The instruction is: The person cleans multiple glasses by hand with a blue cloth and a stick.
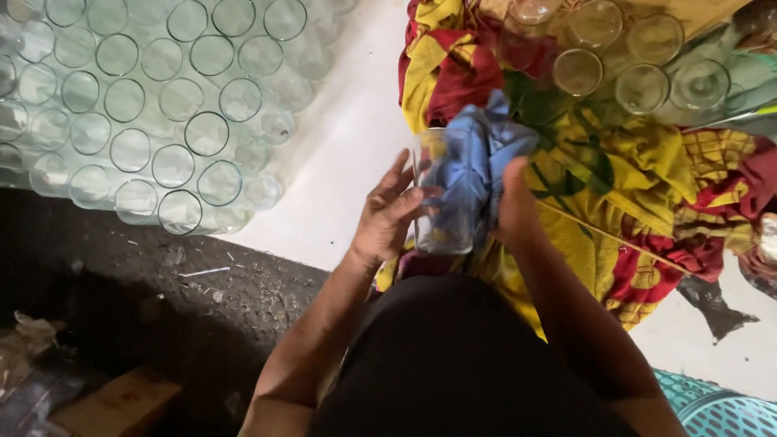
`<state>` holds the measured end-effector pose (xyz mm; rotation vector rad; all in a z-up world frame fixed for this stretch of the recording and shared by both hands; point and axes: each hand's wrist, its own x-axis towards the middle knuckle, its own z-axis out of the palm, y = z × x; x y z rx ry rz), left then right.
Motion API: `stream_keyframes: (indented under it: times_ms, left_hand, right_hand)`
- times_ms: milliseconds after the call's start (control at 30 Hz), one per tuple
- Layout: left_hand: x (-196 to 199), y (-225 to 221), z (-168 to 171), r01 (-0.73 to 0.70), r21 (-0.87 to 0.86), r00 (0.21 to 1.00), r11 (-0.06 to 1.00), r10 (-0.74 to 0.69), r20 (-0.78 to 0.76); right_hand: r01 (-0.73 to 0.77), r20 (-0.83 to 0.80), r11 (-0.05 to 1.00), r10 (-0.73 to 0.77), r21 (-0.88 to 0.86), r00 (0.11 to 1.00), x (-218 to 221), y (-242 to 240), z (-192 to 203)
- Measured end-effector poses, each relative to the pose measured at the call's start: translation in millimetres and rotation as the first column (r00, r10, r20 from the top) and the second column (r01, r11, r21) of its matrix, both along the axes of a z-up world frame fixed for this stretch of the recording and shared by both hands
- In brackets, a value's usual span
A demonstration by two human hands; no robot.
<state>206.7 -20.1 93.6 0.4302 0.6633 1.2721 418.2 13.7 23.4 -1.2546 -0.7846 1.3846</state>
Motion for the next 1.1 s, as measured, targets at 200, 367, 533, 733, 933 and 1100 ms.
stream_keyframes:
  times_ms: [200,367,533,733,933,1100]
  left_hand:
    - [17,-8,11,0.074,-0.016,0.995,0.997,-0.075,-0.061]
    - [17,-8,-19,0.112,-0.118,0.979,0.987,-0.13,-0.156]
    - [5,7,25,0.131,-0.188,0.976,0.973,-0.16,-0.146]
    - [8,-1,24,0.14,-0.167,0.989,0.976,-0.147,-0.032]
    - [6,-2,38,0.105,-0.112,0.981,0.988,-0.122,-0.154]
    - [0,5,-25,0.053,-0.095,0.973,0.994,-0.073,-0.219]
  right_hand:
    - [-0.61,0.749,0.474,-0.183,0.635,0.637,-39,-36,87]
    - [-0.794,0.935,0.494,-0.195,0.353,0.295,-33,-16,84]
    - [-0.473,0.913,0.865,0.045,0.167,0.405,37,44,2]
    - [-0.57,0.93,0.802,0.05,0.18,0.363,5,-3,-148]
    - [-0.777,0.85,0.348,-0.274,0.524,0.45,-56,-17,112]
    - [-0.563,0.692,0.449,-0.199,0.694,0.694,-66,24,126]
